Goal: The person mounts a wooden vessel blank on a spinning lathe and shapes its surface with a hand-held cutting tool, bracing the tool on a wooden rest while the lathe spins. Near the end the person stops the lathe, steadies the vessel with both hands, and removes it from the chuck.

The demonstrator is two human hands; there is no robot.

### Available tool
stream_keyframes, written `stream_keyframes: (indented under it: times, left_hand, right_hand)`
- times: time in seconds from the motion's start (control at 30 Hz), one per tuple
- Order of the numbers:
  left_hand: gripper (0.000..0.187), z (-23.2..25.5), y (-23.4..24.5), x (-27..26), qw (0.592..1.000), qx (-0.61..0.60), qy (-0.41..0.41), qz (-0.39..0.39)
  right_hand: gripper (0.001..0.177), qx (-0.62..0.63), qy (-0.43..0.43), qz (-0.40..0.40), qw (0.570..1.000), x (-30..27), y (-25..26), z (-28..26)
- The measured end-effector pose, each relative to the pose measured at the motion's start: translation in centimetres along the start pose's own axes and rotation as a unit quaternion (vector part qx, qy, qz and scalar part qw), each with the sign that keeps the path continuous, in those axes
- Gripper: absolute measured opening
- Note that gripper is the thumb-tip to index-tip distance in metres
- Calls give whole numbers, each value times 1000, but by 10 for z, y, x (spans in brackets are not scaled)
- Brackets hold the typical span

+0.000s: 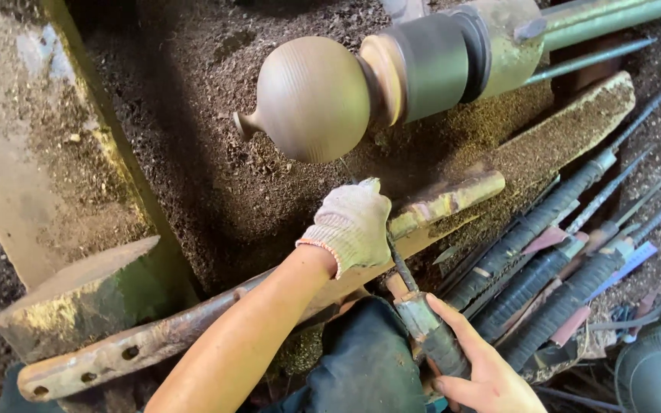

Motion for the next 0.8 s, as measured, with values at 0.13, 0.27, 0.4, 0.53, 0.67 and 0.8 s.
stream_keyframes:
  times: [0.13,0.27,0.4,0.53,0.67,0.8]
  left_hand:
    - [26,4,3,1,999,-10,-29,18]
    - [29,3,0,2,999,-10,-33,-10]
    - [26,7,5,0,997,-15,-66,25]
    - [26,10,9,-2,996,-15,-77,42]
    - [29,10,10,-4,997,-9,-70,27]
    - [32,8,5,-3,999,-17,-47,20]
  right_hand:
    - [110,-45,15,47,998,3,-2,16]
    - [107,-89,87,94,988,-3,-22,-30]
    - [106,-48,80,120,988,1,-26,-14]
    - [106,-59,132,133,980,6,-28,-6]
    - [101,-35,129,112,985,3,-27,-18]
    - [106,-162,50,96,981,-3,-11,-21]
Point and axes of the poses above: each hand's wrist, its own x-axis towards the middle knuckle, its own y-axis out of the back of the hand, z = x × y, the point moved 9 cm from there along x, towards the middle knuckle
